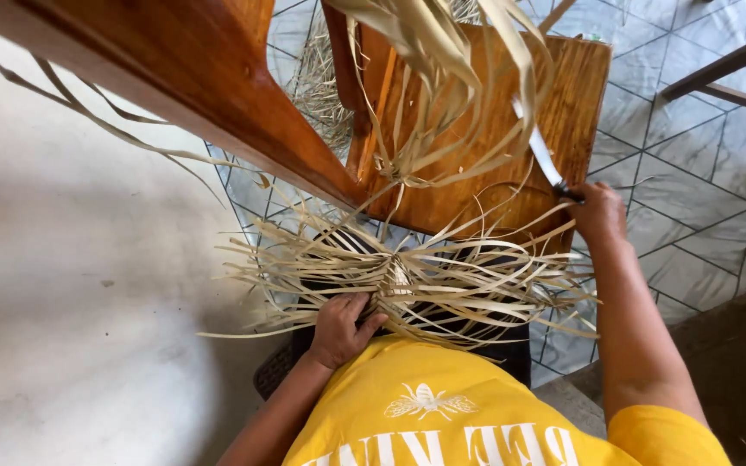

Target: Weaving dried plant fibers into a circular structure and trimming excess with a knife.

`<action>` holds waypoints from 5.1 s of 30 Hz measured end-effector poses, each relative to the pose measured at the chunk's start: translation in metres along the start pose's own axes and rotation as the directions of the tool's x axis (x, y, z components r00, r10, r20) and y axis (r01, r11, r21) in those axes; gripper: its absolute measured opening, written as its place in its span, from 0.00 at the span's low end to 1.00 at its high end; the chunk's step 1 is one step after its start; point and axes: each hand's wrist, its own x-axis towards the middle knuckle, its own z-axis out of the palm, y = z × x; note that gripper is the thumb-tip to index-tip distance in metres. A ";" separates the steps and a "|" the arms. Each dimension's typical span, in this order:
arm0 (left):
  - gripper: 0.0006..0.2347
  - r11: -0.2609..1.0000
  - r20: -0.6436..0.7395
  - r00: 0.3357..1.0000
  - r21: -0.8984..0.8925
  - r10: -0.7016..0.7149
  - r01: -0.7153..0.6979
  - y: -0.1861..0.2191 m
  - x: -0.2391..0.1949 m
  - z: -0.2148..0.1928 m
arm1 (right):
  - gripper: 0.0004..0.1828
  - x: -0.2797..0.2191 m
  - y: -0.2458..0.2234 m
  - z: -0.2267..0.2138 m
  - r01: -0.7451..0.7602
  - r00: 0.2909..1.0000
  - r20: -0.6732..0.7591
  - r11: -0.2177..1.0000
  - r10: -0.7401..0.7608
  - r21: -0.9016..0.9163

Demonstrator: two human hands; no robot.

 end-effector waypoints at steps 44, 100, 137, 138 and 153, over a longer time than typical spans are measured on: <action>0.42 0.255 0.634 0.767 -0.761 0.096 0.597 0.106 0.026 -0.050 | 0.55 -0.265 -0.281 -0.159 -0.244 0.870 0.397 0.445 -0.293 0.862; 0.22 0.917 0.242 0.900 0.083 0.361 -0.390 0.177 0.148 0.029 | 0.18 -0.210 -0.170 -0.237 0.211 0.922 -0.386 0.799 0.028 0.563; 0.20 0.967 0.397 0.882 -0.089 0.253 -0.238 0.261 0.246 -0.018 | 0.14 -0.171 -0.128 -0.276 0.337 0.685 -0.650 0.934 -0.328 -0.115; 0.27 0.986 0.498 0.856 0.014 0.140 -0.169 0.271 0.251 -0.025 | 0.12 -0.171 -0.128 -0.283 0.347 0.672 -0.648 0.926 -0.357 -0.151; 0.36 -0.177 0.474 0.784 -0.880 -0.400 0.441 0.298 0.287 0.051 | 0.12 -0.211 -0.187 -0.296 0.431 0.501 -0.845 0.900 -0.188 0.055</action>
